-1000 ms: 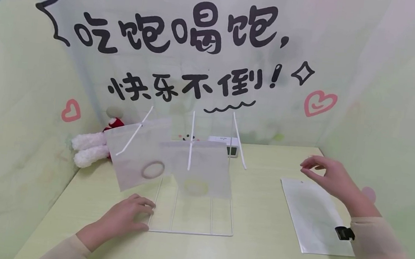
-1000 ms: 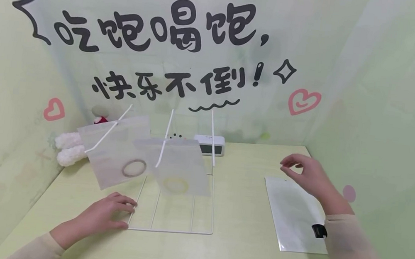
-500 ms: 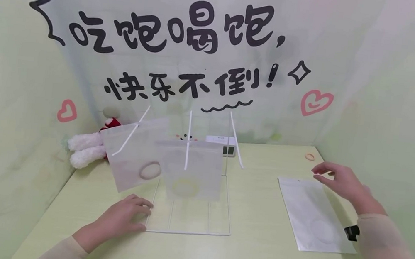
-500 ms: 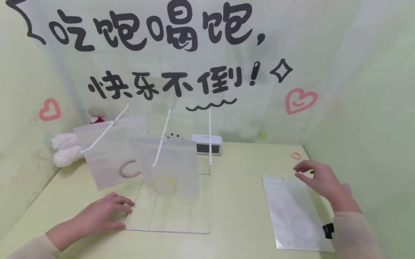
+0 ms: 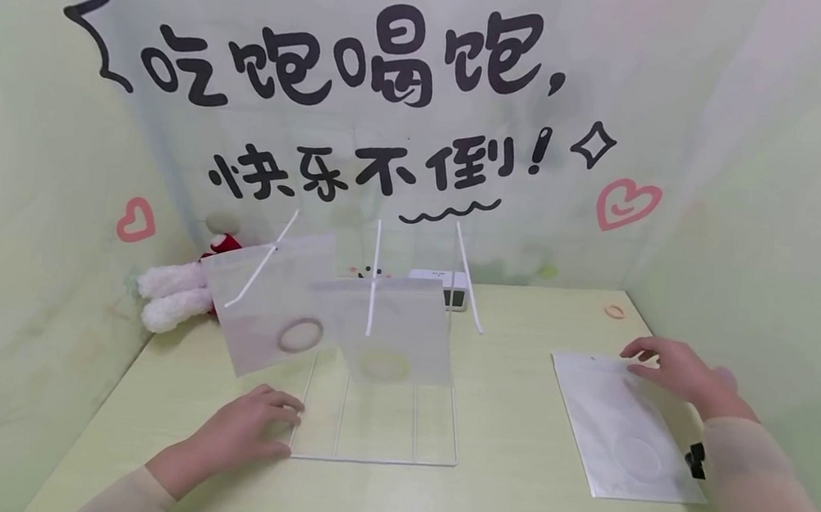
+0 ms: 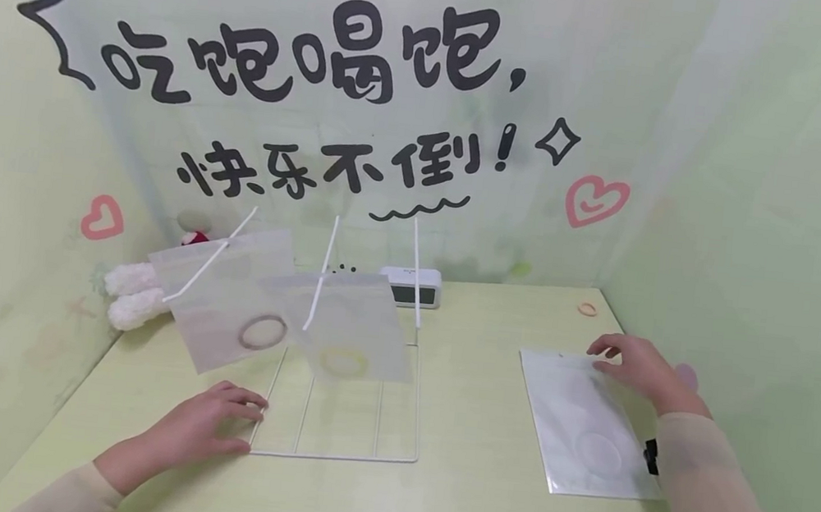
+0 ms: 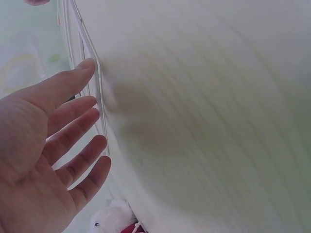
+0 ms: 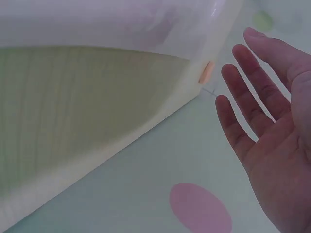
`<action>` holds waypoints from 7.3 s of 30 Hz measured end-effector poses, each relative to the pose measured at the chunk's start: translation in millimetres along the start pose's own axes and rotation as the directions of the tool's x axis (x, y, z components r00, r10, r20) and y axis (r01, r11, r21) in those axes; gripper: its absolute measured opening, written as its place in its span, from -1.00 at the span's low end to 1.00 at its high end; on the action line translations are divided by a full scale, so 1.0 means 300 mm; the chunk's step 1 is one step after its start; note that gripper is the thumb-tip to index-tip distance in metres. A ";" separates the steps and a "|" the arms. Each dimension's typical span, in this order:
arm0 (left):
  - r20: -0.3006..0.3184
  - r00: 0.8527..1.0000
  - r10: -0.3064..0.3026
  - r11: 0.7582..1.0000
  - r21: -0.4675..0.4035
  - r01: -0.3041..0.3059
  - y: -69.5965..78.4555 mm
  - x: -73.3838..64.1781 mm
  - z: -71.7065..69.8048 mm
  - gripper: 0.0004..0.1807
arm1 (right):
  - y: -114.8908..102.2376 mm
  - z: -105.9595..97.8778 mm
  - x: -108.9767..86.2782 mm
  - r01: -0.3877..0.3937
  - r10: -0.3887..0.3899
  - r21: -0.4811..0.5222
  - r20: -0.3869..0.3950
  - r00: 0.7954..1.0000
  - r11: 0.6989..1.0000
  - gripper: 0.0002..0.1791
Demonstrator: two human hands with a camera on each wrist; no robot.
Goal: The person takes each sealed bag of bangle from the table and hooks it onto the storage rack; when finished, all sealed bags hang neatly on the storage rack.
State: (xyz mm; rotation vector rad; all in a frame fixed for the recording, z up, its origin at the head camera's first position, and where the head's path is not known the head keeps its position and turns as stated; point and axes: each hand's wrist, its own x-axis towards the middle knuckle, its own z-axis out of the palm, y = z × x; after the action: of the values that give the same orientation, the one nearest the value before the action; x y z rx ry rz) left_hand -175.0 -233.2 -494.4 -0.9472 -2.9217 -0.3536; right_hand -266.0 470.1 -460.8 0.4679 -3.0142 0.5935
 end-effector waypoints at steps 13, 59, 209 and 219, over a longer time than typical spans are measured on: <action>0.018 1.000 0.007 1.000 0.003 -0.007 0.005 0.008 -0.013 -0.58 | 0.074 0.047 0.003 -0.024 0.022 0.030 0.058 0.998 0.999 -0.68; 0.018 1.000 -0.001 1.000 0.002 0.001 -0.003 0.003 0.000 -0.56 | -0.025 0.003 -0.076 0.066 -0.044 0.100 -0.204 0.978 0.993 -0.93; -0.004 1.000 -0.022 1.000 0.019 0.022 0.018 -0.013 -0.005 -0.60 | -0.871 -0.157 0.101 0.582 -0.369 0.134 -0.654 0.661 0.802 -0.59; -0.016 0.999 -0.032 0.999 0.001 0.032 0.020 -0.025 0.001 -0.60 | -0.795 -0.130 0.020 0.576 -0.340 0.146 -0.681 0.648 0.804 -0.54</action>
State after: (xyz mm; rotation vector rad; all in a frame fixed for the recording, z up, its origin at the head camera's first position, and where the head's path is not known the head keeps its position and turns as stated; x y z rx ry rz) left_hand -165.3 -232.7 -494.5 -0.8944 -2.9248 -0.3594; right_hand -201.5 272.6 -337.1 0.8341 -2.0244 1.0009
